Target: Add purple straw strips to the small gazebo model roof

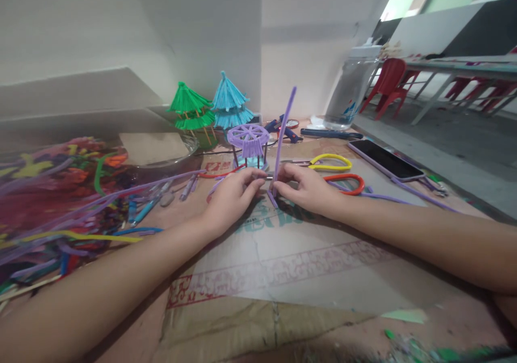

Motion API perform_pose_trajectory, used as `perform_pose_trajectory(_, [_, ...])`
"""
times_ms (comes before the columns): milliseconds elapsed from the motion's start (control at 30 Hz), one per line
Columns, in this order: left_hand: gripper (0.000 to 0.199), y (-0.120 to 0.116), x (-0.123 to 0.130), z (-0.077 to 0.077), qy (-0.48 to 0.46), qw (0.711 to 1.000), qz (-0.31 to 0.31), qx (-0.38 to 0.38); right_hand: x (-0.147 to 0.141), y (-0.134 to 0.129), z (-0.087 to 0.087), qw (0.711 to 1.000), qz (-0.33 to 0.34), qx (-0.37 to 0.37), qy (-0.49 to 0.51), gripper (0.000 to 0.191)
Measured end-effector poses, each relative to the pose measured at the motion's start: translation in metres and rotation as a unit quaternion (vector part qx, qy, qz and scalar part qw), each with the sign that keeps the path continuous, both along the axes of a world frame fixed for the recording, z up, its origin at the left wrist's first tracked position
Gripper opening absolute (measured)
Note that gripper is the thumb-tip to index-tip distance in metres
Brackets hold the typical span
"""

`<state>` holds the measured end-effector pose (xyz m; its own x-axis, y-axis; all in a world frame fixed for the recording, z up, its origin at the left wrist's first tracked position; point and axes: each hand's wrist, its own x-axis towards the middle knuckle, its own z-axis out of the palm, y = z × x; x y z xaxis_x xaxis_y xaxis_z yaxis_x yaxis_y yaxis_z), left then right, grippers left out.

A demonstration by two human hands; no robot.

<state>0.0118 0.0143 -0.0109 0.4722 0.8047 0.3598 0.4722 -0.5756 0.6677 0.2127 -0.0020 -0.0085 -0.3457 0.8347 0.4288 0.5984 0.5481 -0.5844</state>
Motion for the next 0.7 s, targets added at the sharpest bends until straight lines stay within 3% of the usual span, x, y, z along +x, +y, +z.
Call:
perform_pose_trajectory(133, [0.037,0.0036,0.0001,-0.0063,-0.085,0.995,-0.013,-0.045,0.0005,-0.0001,-0.0001,1.0,0.0,0.009,0.025,0.008])
perform_pose_trajectory(267, [0.028,0.0036,0.0012,-0.0064,-0.152,0.98,-0.036,-0.125,0.0022,0.001,0.0002,0.998,-0.017,0.038,0.043,0.009])
perform_pose_trajectory(400, [0.01,0.0039,0.0031,-0.0026,-0.1,0.989,-0.028,-0.105,0.002,0.0042,-0.0022,1.0,-0.018,0.017,0.014,0.008])
perform_pose_trajectory(533, [0.012,0.0074,0.004,-0.0039,-0.061,0.996,-0.021,-0.069,-0.0006,0.006,-0.004,1.0,-0.003,-0.016,0.003,0.007])
perform_pose_trajectory(700, [0.016,0.0081,0.0033,-0.0049,-0.044,0.995,-0.015,-0.086,-0.003,0.0059,-0.0023,0.999,-0.02,-0.036,0.027,0.01])
